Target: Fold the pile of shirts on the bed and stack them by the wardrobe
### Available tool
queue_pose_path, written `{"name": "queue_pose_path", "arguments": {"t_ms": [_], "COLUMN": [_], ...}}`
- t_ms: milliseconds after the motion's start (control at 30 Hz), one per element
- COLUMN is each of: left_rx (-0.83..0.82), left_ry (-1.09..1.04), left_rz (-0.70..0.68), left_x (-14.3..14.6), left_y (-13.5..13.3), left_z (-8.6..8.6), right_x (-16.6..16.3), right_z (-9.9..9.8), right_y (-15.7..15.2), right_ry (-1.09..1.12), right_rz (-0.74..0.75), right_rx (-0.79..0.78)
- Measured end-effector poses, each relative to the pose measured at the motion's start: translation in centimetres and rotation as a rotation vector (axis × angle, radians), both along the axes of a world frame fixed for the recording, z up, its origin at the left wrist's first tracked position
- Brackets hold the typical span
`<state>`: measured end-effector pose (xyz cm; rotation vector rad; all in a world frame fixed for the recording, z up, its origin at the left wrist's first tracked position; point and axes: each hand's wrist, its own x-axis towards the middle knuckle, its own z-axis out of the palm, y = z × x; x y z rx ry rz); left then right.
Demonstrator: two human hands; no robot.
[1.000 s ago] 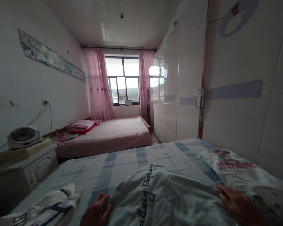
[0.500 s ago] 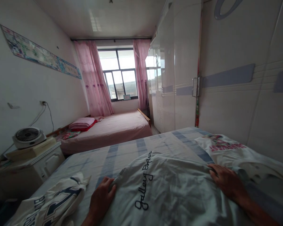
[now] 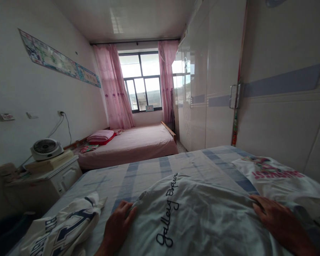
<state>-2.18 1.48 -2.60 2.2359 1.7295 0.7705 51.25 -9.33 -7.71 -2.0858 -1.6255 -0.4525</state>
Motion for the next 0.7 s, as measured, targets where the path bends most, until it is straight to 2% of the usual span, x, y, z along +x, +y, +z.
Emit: {"name": "queue_pose_path", "arguments": {"t_ms": [200, 400, 467, 533, 633, 700], "left_rx": [-0.109, -0.411, -0.481, -0.514, -0.423, -0.338], "left_ry": [-0.15, -0.237, -0.291, -0.401, -0.636, -0.631], "left_rz": [0.068, -0.036, -0.065, -0.085, -0.066, 0.013], "left_x": [-0.6, 1.1, 1.9, 2.0, -0.3, -3.0], "left_y": [0.9, 2.2, 2.0, 1.3, -1.0, -3.0], "left_z": [1.4, 3.6, 5.1, 7.6, 11.5, 12.7], "right_x": [-1.2, -1.8, -1.9, -2.3, -3.4, -4.1], "right_z": [0.7, 2.8, 4.3, 6.4, 10.1, 11.7], "right_y": [-0.3, 0.2, 0.8, 1.2, 1.1, 0.4], "right_ry": [-0.063, -0.124, -0.093, -0.035, 0.07, 0.158], "right_rz": [-0.014, -0.012, -0.031, -0.006, 0.11, 0.164], "right_rx": [0.0, -0.122, -0.247, -0.321, -0.23, -0.205]}}
